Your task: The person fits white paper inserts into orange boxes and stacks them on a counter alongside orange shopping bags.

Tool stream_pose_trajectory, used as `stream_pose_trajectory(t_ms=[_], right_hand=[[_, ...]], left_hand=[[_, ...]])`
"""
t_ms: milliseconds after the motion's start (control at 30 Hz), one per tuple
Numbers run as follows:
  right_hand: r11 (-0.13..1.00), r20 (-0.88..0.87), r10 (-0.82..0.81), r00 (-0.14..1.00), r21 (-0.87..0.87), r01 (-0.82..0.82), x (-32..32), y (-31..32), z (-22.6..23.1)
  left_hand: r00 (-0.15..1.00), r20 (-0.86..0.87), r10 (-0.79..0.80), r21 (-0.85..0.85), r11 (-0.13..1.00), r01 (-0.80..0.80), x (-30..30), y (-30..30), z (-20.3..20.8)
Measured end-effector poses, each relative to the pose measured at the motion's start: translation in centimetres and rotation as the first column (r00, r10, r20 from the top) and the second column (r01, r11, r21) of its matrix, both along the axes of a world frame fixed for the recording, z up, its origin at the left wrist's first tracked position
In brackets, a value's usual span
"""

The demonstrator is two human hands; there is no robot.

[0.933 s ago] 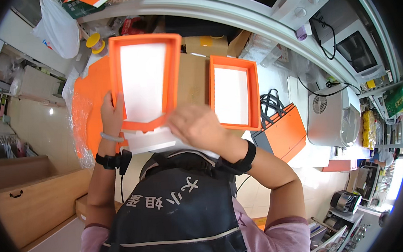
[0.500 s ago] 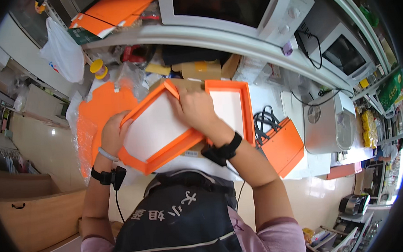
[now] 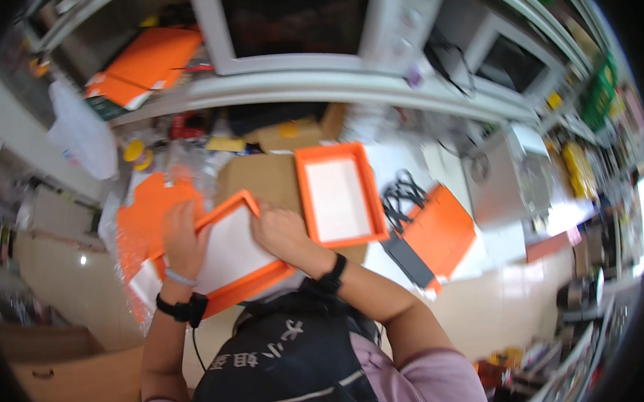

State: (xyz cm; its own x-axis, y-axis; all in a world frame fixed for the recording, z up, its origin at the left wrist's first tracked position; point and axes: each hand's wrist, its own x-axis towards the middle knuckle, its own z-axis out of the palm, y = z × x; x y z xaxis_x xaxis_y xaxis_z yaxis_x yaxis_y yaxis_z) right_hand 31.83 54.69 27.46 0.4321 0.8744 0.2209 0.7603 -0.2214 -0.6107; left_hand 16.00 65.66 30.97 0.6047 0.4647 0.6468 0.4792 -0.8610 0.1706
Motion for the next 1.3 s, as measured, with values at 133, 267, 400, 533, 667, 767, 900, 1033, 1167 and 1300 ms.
stream_pose_trajectory(t_ms=[133, 267, 400, 533, 667, 767, 900, 1033, 1167, 1300], right_hand=[[0.996, -0.152, -0.09, 0.984, 0.003, 0.091, 0.0, 0.5, -1.6], [0.993, -0.32, -0.122, 0.939, -0.037, 0.116, 0.4, -0.6, -2.5], [0.994, -0.506, 0.032, 0.862, 0.103, 0.024, 0.1, -1.5, -4.0], [0.997, -0.61, 0.073, 0.789, 0.039, -0.063, 0.3, -2.0, -3.5], [0.979, -0.747, 0.024, 0.664, -0.115, -0.166, -0.1, -2.1, -3.5], [0.959, -0.831, 0.016, 0.557, -0.144, -0.243, 0.0, -2.2, -4.2], [0.983, -0.872, 0.026, 0.488, -0.068, -0.173, 0.5, -2.5, -6.2], [0.984, -0.954, -0.073, 0.292, -0.117, -0.135, 0.2, -2.6, -5.6], [0.955, -0.961, -0.097, 0.259, -0.163, -0.247, 0.4, -2.9, -5.6], [0.945, -0.947, -0.101, 0.305, -0.187, -0.268, -0.2, -3.2, -5.7]], left_hand=[[0.929, -0.192, -0.317, -0.04, 0.948, 0.316, -1.6, -3.4, -2.4], [0.955, 0.284, 0.082, -0.935, 0.243, 0.258, -1.0, -3.3, -5.7], [0.737, 0.434, 0.518, -0.783, -0.188, 0.593, -0.8, -0.9, -4.6], [0.602, 0.492, 0.628, -0.657, -0.185, 0.731, 0.6, -1.1, -4.0], [0.546, 0.546, 0.635, -0.64, -0.105, 0.762, 1.9, -1.4, -3.9], [0.559, 0.576, 0.596, -0.679, -0.031, 0.733, 2.4, -1.6, -4.0], [0.685, 0.526, 0.505, -0.812, 0.057, 0.581, 3.1, -2.4, -3.8], [0.714, 0.469, 0.521, -0.85, 0.047, 0.524, 3.3, -2.8, -4.4], [0.747, 0.518, 0.418, -0.834, 0.051, 0.55, 3.0, -3.2, -5.3], [0.88, 0.273, 0.388, -0.958, 0.188, 0.215, 3.0, -2.3, -8.6]])
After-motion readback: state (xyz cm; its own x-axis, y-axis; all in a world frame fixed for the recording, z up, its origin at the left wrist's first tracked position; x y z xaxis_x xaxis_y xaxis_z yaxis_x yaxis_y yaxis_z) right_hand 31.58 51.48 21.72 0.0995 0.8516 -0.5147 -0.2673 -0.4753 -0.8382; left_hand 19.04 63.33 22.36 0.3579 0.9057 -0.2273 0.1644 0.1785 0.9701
